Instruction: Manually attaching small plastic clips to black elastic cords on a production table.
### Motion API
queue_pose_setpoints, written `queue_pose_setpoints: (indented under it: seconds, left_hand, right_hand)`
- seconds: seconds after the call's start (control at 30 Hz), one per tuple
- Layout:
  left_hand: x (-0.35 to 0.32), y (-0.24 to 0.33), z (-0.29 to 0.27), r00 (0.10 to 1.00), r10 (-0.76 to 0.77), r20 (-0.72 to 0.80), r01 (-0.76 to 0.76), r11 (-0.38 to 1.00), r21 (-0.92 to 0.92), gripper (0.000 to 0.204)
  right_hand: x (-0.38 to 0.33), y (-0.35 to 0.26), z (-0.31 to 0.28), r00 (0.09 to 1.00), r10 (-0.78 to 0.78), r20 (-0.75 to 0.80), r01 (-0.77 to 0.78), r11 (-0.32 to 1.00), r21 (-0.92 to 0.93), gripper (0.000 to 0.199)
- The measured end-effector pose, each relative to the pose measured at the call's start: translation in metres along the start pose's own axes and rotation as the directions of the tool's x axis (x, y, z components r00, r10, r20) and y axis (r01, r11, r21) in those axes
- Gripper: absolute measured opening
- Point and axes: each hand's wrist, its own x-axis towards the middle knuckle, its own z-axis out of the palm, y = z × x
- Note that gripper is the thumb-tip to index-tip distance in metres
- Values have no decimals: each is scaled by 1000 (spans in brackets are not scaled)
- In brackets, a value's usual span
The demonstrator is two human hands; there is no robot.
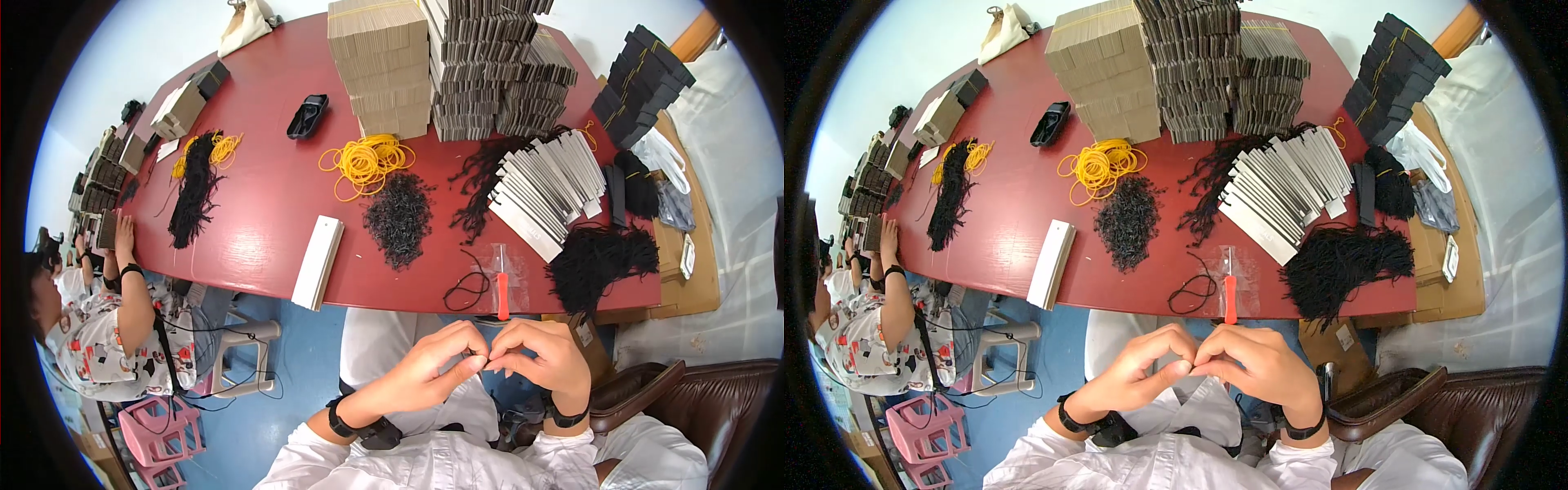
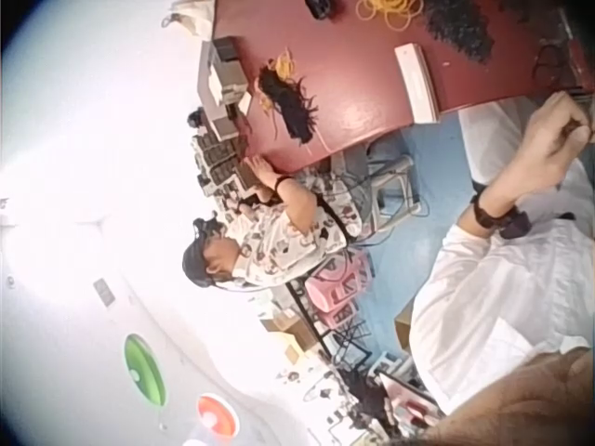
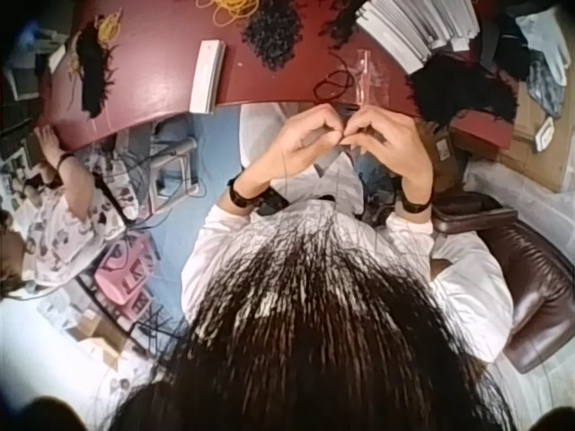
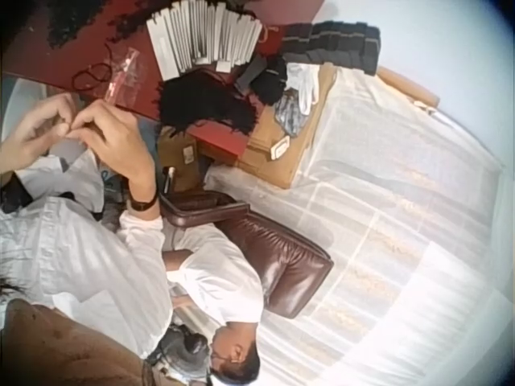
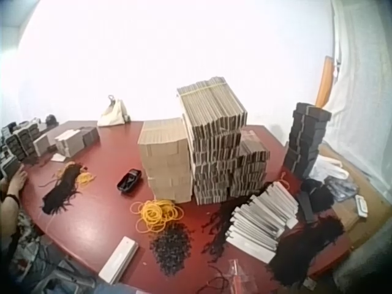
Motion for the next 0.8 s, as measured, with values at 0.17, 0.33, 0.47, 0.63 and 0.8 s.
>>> queue_pose_setpoints:
  seconds: [0.17,0.33,0.47,0.63,0.8]
  left_hand:
    - [-2,9,2,1000,0,20,-3,992,130,3]
    - [-4,6,5,1000,-30,9,29,998,61,3]
    - [-5,4,7,1000,-12,-9,13,999,40,4]
    - [-5,2,7,1000,-26,-3,26,1000,-17,7]
    - [-7,0,5,998,-55,13,56,995,-82,10]
  right_hand:
    - [0,0,-2,999,-29,30,29,1000,-2,15]
    - [0,2,-1,997,-74,22,73,997,2,16]
    - [-2,5,2,997,-72,6,71,997,27,16]
    - [-3,7,2,998,-70,-4,70,997,44,15]
    - [-1,9,3,993,-115,14,114,992,46,16]
